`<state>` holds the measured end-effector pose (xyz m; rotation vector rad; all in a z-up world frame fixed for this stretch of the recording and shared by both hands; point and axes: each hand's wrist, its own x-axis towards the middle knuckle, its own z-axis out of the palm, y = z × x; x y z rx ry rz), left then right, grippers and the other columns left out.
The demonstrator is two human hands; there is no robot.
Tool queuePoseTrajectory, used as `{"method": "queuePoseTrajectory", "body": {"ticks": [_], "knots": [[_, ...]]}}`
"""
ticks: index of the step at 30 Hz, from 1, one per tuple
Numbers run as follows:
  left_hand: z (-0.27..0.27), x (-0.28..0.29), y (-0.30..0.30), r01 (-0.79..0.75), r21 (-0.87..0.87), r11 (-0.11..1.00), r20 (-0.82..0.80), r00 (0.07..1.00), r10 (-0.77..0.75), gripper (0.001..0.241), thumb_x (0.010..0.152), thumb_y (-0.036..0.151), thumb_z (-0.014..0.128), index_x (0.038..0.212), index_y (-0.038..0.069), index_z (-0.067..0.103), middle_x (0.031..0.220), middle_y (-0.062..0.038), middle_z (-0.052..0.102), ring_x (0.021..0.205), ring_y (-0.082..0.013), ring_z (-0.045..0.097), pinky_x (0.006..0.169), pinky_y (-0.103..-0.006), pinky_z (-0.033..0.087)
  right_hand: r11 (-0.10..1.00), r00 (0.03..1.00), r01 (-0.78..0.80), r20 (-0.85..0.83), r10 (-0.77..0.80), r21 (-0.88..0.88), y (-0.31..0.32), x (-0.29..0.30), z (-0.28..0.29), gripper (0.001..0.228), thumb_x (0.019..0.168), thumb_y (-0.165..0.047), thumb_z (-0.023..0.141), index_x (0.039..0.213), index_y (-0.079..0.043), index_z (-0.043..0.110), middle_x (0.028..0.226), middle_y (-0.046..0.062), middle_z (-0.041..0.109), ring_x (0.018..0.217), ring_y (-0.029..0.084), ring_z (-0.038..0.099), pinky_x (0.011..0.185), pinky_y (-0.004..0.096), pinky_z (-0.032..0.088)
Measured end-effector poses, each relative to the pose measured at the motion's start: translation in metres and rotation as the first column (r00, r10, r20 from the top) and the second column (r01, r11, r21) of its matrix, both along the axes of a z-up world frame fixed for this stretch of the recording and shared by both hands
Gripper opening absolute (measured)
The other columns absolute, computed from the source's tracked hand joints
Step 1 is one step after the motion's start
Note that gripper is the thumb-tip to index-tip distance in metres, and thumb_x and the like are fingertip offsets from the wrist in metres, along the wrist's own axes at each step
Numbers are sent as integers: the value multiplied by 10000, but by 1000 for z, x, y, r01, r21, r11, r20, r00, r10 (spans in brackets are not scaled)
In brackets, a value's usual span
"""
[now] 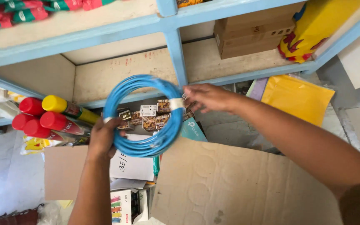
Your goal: Restocking various retail items from the floor onto shelves.
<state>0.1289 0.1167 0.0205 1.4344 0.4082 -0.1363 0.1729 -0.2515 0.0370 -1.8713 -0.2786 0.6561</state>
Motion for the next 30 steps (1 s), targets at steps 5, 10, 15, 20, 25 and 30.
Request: {"method": "queuePoseTrajectory", "body": {"ticks": [5,10,15,20,25,30], "knots": [[21,28,-97,221,-86,971,-91,969,-229,178,940,122,662,1063,16,587,824,-96,658,538,-161,615,460,-327,545,938,913,297,-341,-224,180,-73,-43,56,592,949,-454,518,1480,-193,509,1290,108,707,989,216,703,824,420,597],[48,21,-193,353,-200,914,-103,920,-378,252,972,240,684,1037,19,580,807,-73,630,576,-190,663,480,-351,582,819,819,521,-412,-401,239,-155,-80,49,582,931,-292,614,1491,-175,502,1243,100,742,974,194,707,786,402,591],[39,27,-258,405,-299,864,-136,878,-459,186,950,214,649,1040,74,567,895,-65,627,740,-249,704,530,-406,612,716,783,603,-432,-448,352,-228,-98,13,550,945,-213,611,1471,-90,508,1238,131,718,1027,241,723,803,451,622],[5,48,-290,505,-404,763,41,843,-537,289,988,170,595,1219,-2,605,992,-95,657,855,-219,692,663,-391,653,626,741,669,-430,-516,400,-252,-97,-14,528,944,-152,586,1463,-110,498,1262,136,702,1044,260,721,839,464,621],[2,40,-324,412,-454,790,120,907,-404,402,985,130,590,1380,53,585,1104,-38,707,953,-174,689,727,-333,574,502,685,726,-432,-587,469,-265,-76,-41,517,961,-116,573,1470,-103,484,1258,142,685,1048,271,717,883,490,628],[10,56,-352,433,-348,832,91,898,-430,577,975,131,594,1526,184,434,1120,-26,628,1026,-166,658,823,-371,608,426,646,746,-399,-651,512,-284,-41,-66,487,1007,-116,564,1489,-102,491,1262,147,681,1037,275,713,881,481,608]]}}
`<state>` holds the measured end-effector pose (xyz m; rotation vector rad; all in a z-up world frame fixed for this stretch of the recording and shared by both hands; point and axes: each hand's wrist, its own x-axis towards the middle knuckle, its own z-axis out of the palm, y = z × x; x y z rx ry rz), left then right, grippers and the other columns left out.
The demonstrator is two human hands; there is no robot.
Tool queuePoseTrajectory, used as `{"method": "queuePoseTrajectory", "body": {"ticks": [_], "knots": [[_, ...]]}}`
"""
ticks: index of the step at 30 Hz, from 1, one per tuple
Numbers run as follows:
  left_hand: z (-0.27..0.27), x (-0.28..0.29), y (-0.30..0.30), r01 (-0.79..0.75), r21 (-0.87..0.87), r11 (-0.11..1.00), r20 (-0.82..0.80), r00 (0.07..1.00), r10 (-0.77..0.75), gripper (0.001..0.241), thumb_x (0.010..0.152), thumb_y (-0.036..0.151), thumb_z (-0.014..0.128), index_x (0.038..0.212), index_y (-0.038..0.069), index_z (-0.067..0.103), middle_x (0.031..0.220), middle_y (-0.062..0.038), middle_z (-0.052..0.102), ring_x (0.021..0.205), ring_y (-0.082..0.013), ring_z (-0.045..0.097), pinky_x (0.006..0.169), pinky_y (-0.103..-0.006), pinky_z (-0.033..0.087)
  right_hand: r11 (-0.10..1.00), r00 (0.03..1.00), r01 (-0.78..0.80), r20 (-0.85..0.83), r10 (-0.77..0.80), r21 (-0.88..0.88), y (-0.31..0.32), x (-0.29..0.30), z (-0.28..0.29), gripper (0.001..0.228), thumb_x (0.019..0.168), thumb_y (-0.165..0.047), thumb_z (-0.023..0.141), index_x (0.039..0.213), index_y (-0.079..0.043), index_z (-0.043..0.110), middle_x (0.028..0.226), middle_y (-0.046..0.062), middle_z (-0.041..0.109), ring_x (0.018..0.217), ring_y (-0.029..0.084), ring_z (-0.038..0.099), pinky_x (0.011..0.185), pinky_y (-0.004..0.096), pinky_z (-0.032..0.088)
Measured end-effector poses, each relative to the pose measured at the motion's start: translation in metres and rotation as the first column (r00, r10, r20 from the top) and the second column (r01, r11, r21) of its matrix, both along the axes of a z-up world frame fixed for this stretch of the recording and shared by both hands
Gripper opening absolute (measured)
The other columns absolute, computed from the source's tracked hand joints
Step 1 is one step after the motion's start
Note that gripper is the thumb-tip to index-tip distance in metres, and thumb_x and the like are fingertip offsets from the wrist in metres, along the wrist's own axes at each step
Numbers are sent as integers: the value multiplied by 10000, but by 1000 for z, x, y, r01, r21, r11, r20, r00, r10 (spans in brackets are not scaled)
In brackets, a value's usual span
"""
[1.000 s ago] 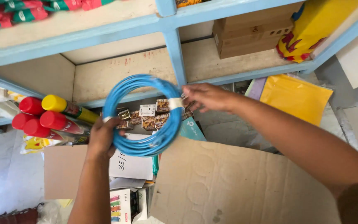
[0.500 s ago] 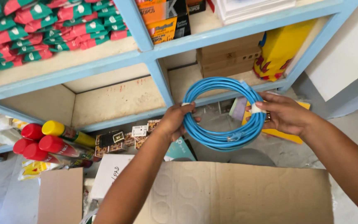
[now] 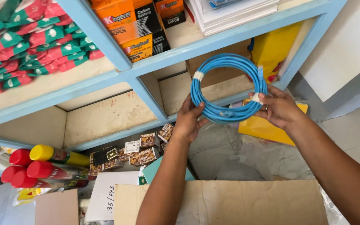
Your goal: Restocking various retail items from the floor onto shelves.
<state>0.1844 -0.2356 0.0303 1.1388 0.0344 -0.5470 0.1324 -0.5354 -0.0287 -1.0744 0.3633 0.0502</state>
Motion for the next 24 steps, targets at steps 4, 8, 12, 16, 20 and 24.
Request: {"method": "queuePoseTrajectory", "body": {"ticks": [4,8,12,16,20,24], "knots": [[-2,52,-12,38,64,997,49,998,-41,672,944,86,621,1556,192,362,1134,-39,625,1013,-181,670,833,-402,616,1000,1000,17,22,-17,20,-12,36,3,477,1023,-109,563,1492,-88,481,1271,145,675,1044,279,727,878,471,625],[-10,107,-18,68,125,990,36,997,-73,653,931,52,666,1531,133,423,1148,-45,641,1022,-182,677,866,-375,600,998,998,63,-9,-63,-11,-18,78,17,497,1017,-114,558,1500,-111,441,1271,140,695,1031,271,746,855,475,639],[-5,145,-28,11,149,989,108,994,-28,549,939,51,668,1453,127,489,1145,-48,634,1016,-173,641,867,-355,586,994,994,106,-4,-106,-37,-22,122,18,494,1029,-124,576,1500,-120,427,1282,129,710,1036,248,742,869,480,638],[-22,180,-35,-70,87,994,124,991,59,386,936,3,680,1307,23,576,1169,-74,645,1066,-214,654,937,-396,585,991,991,133,3,-133,8,-16,151,24,455,1027,-122,577,1462,-93,447,1249,125,704,1047,257,740,903,499,653],[-39,207,-40,-70,31,997,139,988,65,264,966,44,618,1230,35,618,1199,-97,671,1117,-216,666,995,-402,580,988,988,149,21,-150,47,-16,173,21,372,1036,-113,572,1392,-49,486,1215,131,694,1059,290,733,941,523,642],[-49,220,-40,-66,-7,998,134,989,66,233,1038,177,542,1227,66,621,1222,-86,672,1145,-187,655,1022,-351,559,983,983,168,64,-173,68,-11,189,22,323,1030,-65,541,1350,-33,518,1205,148,677,1065,325,744,925,539,628]]}}
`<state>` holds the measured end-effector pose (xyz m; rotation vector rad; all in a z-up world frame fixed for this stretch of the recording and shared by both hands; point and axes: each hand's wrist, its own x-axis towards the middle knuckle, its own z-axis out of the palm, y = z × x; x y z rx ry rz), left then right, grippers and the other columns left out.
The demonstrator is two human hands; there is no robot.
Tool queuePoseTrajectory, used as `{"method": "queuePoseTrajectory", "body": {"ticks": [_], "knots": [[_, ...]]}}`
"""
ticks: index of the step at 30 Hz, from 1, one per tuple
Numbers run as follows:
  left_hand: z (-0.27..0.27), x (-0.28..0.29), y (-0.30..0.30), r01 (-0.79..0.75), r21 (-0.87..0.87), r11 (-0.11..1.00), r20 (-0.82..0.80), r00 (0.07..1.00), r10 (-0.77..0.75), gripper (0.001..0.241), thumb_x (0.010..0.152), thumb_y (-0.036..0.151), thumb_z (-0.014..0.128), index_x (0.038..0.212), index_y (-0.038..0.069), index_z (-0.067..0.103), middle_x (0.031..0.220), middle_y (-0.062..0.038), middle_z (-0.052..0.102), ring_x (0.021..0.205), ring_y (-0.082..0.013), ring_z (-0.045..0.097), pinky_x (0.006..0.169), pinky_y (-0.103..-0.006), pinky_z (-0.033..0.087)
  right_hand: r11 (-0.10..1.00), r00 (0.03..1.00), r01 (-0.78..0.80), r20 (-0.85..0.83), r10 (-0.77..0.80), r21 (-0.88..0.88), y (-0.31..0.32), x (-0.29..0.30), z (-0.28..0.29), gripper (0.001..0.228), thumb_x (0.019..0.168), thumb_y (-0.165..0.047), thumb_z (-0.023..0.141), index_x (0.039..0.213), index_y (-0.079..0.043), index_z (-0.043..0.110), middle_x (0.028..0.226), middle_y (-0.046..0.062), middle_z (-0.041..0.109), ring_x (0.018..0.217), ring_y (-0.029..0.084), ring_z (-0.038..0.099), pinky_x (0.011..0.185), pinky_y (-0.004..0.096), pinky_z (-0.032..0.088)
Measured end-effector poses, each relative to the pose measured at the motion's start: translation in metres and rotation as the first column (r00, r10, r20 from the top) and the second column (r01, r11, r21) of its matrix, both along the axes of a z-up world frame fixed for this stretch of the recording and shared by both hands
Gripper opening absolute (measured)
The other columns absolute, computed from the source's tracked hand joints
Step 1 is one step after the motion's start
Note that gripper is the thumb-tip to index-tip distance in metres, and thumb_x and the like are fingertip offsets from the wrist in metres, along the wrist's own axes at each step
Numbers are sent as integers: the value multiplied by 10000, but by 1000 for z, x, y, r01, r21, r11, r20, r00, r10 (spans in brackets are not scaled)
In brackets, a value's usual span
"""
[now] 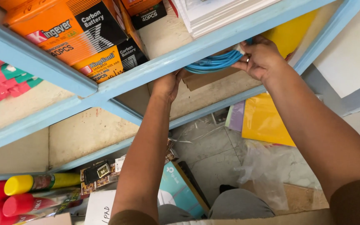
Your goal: Restocking various retail items from the floor onto shelves.
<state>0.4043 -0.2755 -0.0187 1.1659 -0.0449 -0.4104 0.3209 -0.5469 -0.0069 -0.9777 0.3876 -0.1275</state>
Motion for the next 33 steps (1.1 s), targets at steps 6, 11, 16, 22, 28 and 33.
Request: {"method": "queuePoseTrajectory", "body": {"ticks": [6,11,16,22,28,33], "knots": [[-43,40,2,42,69,997,61,997,-46,249,1046,187,574,1239,39,624,1217,-105,657,1141,-221,639,1064,-390,544,998,997,60,-45,-60,-18,3,32,3,299,1018,-127,536,1302,-39,569,1183,154,709,1043,314,756,886,513,644],[-51,52,3,99,213,972,122,984,-127,281,1042,224,574,1258,52,626,1235,-110,656,1156,-231,634,1070,-393,535,995,997,62,50,-66,74,-3,66,-19,256,1023,-187,623,1239,-51,622,1167,110,720,1039,226,752,873,418,660],[-45,50,-7,138,339,931,173,963,-206,313,1038,262,574,1276,66,627,1253,-115,654,1170,-241,629,1076,-396,525,969,982,43,168,-85,241,-26,109,-81,185,1042,-158,712,1185,-56,656,1117,77,711,963,159,721,784,292,643],[-55,40,-11,170,493,853,199,933,-301,352,1034,307,574,1299,82,628,1275,-121,653,1188,-253,623,1084,-399,514,989,992,43,113,-59,143,5,73,-32,182,1018,-221,672,1145,-96,638,1055,34,718,915,121,726,749,266,672],[-81,32,11,178,631,755,231,886,-401,391,1029,352,573,1321,98,629,1297,-127,651,1206,-266,618,1092,-402,502,982,992,84,79,-98,172,-1,92,-61,164,1002,-233,656,1133,-138,631,1034,13,727,896,122,737,676,250,656],[-18,50,-45,135,729,671,289,828,-481,424,1025,390,572,1339,112,630,1315,-132,650,1220,-276,613,1099,-405,493,966,983,170,31,-180,195,-3,114,-77,156,1002,-255,678,1131,-184,628,968,-5,716,753,98,687,500,216,530]]}}
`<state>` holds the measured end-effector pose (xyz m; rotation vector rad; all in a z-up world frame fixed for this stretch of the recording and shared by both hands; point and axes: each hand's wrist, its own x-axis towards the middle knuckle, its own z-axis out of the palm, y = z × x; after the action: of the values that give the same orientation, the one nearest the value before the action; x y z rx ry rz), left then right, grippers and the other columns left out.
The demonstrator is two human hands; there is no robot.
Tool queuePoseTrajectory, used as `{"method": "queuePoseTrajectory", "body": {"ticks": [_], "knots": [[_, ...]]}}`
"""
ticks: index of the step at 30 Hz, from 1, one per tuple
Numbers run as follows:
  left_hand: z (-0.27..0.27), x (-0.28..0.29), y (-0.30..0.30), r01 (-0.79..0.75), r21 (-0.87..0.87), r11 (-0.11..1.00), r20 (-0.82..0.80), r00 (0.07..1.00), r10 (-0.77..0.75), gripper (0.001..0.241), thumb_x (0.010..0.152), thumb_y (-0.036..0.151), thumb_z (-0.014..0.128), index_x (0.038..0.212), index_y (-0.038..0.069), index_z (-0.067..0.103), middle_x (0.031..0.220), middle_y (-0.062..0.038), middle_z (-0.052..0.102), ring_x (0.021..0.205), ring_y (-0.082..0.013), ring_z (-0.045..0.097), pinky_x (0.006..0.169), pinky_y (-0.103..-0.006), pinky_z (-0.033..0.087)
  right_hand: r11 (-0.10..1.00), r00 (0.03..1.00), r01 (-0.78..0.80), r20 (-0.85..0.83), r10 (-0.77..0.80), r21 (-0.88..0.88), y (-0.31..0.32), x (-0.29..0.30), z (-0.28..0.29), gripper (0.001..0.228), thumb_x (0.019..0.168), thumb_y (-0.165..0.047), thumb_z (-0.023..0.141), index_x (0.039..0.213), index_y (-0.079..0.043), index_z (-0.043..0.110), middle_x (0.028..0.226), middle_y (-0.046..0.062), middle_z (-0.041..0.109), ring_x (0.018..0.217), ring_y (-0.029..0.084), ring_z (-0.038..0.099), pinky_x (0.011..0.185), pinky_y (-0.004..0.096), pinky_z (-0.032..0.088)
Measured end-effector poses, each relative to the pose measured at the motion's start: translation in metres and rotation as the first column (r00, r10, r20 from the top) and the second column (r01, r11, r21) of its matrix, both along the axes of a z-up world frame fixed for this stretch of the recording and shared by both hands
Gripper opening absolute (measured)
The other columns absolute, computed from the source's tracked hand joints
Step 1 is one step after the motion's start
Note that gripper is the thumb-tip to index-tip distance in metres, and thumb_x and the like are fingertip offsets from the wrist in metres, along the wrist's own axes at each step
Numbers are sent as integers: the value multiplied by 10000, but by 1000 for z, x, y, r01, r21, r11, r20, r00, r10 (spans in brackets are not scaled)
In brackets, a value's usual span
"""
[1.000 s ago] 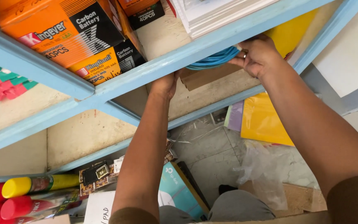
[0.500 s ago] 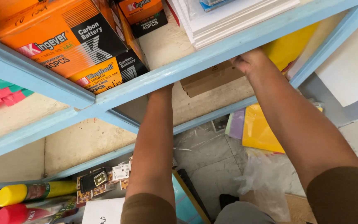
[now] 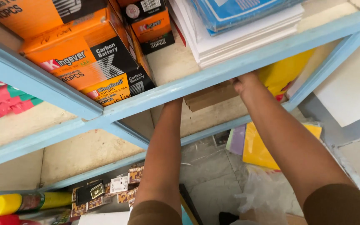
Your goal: Restocking various retail items from the floor onto shelves.
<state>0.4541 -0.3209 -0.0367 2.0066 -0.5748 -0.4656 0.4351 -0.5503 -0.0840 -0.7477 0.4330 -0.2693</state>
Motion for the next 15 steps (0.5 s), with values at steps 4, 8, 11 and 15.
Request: {"method": "queuePoseTrajectory", "body": {"ticks": [4,8,11,15], "knots": [[6,10,-23,49,105,993,74,996,-57,450,1022,420,571,1354,123,631,1329,-136,649,1232,-284,609,1104,-408,485,997,996,75,-45,-73,35,-4,2,-3,165,1001,-240,678,1141,-169,627,970,16,710,749,113,685,490,237,532],[-3,10,-19,56,218,974,118,990,-83,476,1019,450,570,1369,133,632,1344,-140,648,1244,-292,606,1109,-410,478,996,999,37,-29,-35,83,-6,-8,3,222,977,-206,706,1173,-134,632,1048,45,729,888,162,732,610,277,633],[-11,5,-11,51,296,954,141,985,-96,496,1017,473,570,1380,142,632,1355,-143,647,1253,-298,603,1113,-412,472,999,999,-13,-36,15,51,-5,-17,14,255,965,-219,719,1190,-129,640,1084,53,744,978,192,745,680,308,662],[-17,-10,23,5,395,919,161,984,-75,522,1013,503,568,1395,153,633,1369,-147,647,1264,-306,599,1118,-414,465,993,991,-81,-113,71,-85,13,-43,48,235,989,-282,669,1194,-169,649,1097,51,736,1048,221,715,772,374,662]]}}
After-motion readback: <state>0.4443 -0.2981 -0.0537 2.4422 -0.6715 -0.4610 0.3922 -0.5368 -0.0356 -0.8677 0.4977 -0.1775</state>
